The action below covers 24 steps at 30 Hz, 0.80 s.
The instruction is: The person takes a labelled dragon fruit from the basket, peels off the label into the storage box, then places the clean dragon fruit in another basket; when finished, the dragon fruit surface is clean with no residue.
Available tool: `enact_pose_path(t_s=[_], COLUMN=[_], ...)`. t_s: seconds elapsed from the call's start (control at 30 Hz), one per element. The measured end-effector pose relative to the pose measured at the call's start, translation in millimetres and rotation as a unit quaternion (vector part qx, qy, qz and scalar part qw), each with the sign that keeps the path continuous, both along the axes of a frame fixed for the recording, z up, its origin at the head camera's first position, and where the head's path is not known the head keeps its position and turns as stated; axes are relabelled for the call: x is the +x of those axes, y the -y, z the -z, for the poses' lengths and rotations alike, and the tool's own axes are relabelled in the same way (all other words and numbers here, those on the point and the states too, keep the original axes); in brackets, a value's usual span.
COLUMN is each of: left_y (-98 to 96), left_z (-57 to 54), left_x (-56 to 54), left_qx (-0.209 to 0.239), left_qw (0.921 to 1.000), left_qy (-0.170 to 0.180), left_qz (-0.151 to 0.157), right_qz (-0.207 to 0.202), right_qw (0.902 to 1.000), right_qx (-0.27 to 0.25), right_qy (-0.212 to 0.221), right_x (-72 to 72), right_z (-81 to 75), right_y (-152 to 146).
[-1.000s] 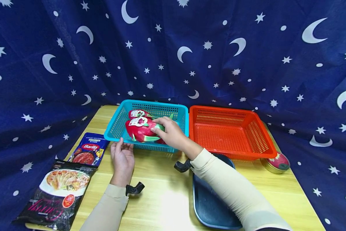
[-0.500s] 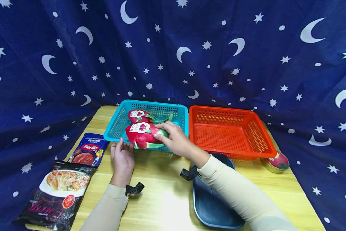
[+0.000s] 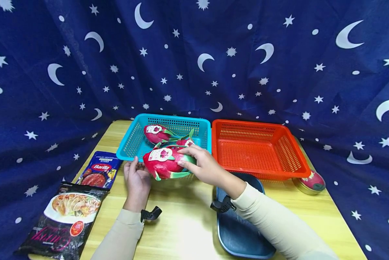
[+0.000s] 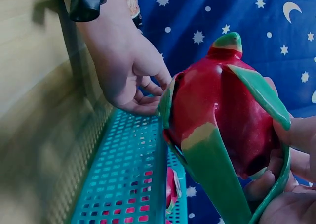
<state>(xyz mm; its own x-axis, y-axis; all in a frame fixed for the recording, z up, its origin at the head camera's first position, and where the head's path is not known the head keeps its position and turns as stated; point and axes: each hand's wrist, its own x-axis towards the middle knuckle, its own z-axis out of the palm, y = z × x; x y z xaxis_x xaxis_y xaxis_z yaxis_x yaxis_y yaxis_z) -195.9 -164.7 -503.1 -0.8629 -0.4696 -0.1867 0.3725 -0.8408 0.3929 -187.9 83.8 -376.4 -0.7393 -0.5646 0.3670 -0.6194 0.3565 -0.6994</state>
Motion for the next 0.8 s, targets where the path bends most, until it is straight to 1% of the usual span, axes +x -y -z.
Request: enact_pose_path(t_s=[0.23, 0.4, 0.47, 0.7, 0.8], left_y=[0.1, -1.7, -1.6, -1.9, -0.9], left_z=[-0.1, 0.1, 0.9, 3.2, 3.9], left_x=[-0.2, 0.1, -0.5, -2.6, -2.4], left_qx=[0.0, -0.011, -0.015, -0.017, -0.014], left_qw=[1.0, 0.9998, 0.9997, 0.9996, 0.9994], left_qy=[0.003, 0.019, 0.018, -0.016, -0.024], left_qz=[-0.004, -0.004, -0.007, -0.016, -0.021], right_qz=[-0.016, -0.032, -0.039, -0.057, -0.062], right_qw=[0.9998, 0.9992, 0.9988, 0.9972, 0.9963], right_qx=[0.01, 0.023, 0.029, 0.048, 0.059], right_qy=[-0.009, -0.001, 0.004, 0.001, -0.003], right_x=[7.6, 14.2, 16.8, 23.0, 24.4], right_z=[7.9, 15.6, 18.2, 26.0, 29.6], right_y=[-9, -15, -17, -24, -27])
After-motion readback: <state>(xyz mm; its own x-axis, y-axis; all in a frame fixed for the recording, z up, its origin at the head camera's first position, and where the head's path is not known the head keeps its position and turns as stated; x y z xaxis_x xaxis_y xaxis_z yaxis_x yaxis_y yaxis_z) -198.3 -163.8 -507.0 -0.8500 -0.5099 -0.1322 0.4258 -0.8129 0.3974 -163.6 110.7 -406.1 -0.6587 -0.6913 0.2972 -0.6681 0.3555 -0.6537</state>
